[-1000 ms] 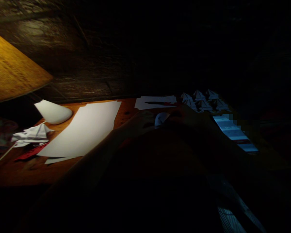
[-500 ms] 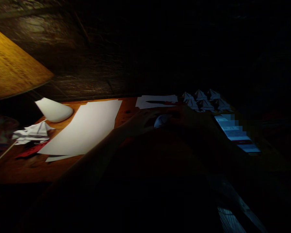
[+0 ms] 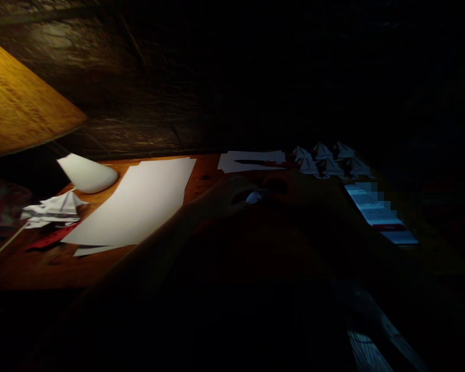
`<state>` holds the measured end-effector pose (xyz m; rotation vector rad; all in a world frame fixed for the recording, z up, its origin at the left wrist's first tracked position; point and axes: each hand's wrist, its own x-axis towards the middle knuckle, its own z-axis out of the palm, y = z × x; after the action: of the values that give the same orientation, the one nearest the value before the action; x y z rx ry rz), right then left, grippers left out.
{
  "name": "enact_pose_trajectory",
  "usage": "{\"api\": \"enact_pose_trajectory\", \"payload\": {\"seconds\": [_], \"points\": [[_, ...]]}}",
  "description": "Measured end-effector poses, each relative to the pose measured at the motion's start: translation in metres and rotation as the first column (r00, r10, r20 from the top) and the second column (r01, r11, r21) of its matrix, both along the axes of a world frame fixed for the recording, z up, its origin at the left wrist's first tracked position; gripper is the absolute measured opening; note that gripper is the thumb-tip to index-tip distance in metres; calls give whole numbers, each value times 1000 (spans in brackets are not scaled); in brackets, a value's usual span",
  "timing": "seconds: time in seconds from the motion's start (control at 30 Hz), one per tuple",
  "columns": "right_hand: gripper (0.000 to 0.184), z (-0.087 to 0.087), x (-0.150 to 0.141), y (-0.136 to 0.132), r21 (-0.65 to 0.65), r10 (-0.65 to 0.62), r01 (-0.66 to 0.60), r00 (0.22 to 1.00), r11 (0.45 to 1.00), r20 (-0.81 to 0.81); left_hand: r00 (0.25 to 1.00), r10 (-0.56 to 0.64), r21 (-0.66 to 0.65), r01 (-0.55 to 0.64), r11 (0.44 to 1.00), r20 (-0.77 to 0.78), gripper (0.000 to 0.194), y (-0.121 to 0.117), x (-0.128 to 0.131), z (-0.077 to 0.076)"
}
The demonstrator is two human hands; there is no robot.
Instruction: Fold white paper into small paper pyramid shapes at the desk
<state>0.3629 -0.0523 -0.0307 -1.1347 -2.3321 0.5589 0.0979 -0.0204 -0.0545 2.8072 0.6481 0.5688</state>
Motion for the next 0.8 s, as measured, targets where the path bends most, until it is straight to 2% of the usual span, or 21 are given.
{"api": "enact_pose_trajectory", "payload": {"seconds": [0.33, 0.5, 0.8], "points": [[30, 0, -11, -4, 94, -21, 14, 997, 995, 69, 1000, -30, 12, 30, 999, 2, 35, -2, 3, 2], [18, -4, -15, -3, 158, -50, 38, 996, 987, 71, 999, -34, 21, 34, 999, -8, 37, -5, 1, 5], [9, -11, -12, 4, 105, -5, 1, 999, 994, 38, 999, 14, 48, -16, 999, 40, 25, -5, 6, 0]]}}
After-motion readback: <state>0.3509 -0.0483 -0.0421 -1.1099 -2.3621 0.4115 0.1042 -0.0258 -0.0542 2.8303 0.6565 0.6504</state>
